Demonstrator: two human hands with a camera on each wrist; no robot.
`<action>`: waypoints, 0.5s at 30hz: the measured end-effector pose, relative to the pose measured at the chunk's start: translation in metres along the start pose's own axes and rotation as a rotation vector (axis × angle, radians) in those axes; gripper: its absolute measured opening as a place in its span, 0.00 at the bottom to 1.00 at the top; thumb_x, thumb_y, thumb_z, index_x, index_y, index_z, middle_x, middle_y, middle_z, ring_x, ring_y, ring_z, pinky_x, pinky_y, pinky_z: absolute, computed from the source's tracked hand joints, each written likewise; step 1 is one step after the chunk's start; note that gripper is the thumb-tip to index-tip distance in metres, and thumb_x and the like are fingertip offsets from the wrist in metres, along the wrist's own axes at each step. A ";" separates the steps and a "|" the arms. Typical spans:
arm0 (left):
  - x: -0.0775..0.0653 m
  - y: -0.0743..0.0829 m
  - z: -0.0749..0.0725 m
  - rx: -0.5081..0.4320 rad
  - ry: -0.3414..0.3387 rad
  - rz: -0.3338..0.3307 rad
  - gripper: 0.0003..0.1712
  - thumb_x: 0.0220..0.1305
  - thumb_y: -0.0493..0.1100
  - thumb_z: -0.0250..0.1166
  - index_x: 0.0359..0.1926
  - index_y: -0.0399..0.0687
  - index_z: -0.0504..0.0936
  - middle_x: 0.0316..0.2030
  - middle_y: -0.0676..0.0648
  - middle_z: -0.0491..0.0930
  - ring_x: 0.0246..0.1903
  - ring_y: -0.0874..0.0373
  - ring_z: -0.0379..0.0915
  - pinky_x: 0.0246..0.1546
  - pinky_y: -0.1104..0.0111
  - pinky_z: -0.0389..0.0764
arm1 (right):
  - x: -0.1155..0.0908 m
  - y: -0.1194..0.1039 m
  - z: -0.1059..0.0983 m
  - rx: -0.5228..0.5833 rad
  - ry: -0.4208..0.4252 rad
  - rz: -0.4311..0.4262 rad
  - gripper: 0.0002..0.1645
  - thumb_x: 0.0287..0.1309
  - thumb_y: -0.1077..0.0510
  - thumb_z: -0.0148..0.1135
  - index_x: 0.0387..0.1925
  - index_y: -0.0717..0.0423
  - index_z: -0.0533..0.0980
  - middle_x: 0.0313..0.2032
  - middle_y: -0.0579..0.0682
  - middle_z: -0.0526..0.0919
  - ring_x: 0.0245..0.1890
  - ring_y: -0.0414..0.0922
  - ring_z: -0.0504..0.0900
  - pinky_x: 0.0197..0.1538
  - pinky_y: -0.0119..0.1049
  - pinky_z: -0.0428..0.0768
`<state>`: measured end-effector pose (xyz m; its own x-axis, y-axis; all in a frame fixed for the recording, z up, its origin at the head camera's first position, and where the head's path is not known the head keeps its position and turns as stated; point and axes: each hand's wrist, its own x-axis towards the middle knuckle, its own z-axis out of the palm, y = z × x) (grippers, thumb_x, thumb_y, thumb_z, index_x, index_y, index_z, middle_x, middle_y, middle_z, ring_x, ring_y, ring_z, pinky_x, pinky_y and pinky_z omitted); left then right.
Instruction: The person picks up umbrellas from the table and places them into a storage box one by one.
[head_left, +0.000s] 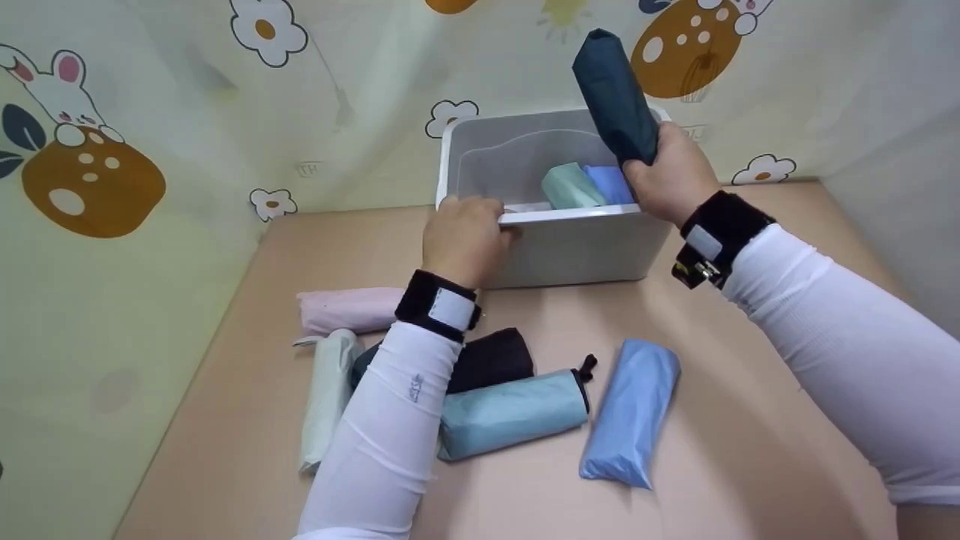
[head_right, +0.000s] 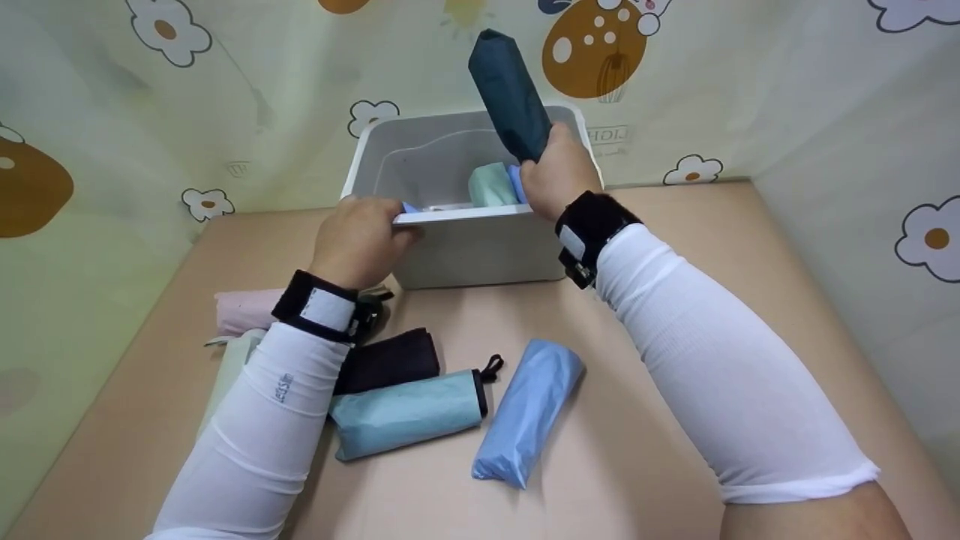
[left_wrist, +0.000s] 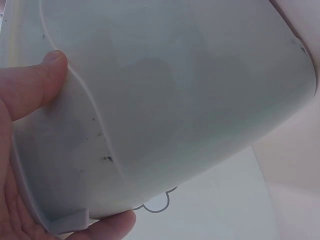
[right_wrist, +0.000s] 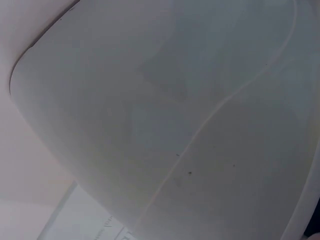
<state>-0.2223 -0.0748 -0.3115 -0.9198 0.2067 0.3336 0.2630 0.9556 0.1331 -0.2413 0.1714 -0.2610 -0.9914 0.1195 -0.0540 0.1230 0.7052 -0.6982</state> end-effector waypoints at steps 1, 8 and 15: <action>0.000 0.000 0.000 0.000 -0.002 -0.002 0.16 0.54 0.60 0.63 0.34 0.55 0.82 0.35 0.51 0.83 0.36 0.49 0.72 0.37 0.58 0.72 | 0.000 0.000 0.000 0.000 -0.004 0.000 0.34 0.63 0.47 0.47 0.65 0.56 0.52 0.56 0.55 0.66 0.53 0.54 0.67 0.58 0.49 0.67; 0.000 -0.001 0.001 0.003 0.004 0.006 0.17 0.54 0.60 0.64 0.35 0.54 0.82 0.34 0.51 0.83 0.36 0.49 0.72 0.37 0.58 0.71 | 0.000 0.000 0.002 0.004 -0.013 0.006 0.33 0.64 0.48 0.47 0.65 0.56 0.52 0.55 0.55 0.66 0.52 0.54 0.68 0.58 0.50 0.68; -0.001 0.000 0.000 -0.007 0.021 0.004 0.16 0.53 0.59 0.65 0.34 0.54 0.82 0.33 0.52 0.83 0.35 0.49 0.72 0.35 0.58 0.72 | 0.000 0.001 0.002 -0.028 0.009 -0.024 0.31 0.63 0.49 0.47 0.63 0.58 0.55 0.54 0.56 0.68 0.51 0.54 0.69 0.56 0.49 0.68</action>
<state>-0.2215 -0.0747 -0.3121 -0.9126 0.2056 0.3534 0.2683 0.9534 0.1382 -0.2417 0.1709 -0.2626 -0.9936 0.1088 -0.0314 0.1010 0.7269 -0.6793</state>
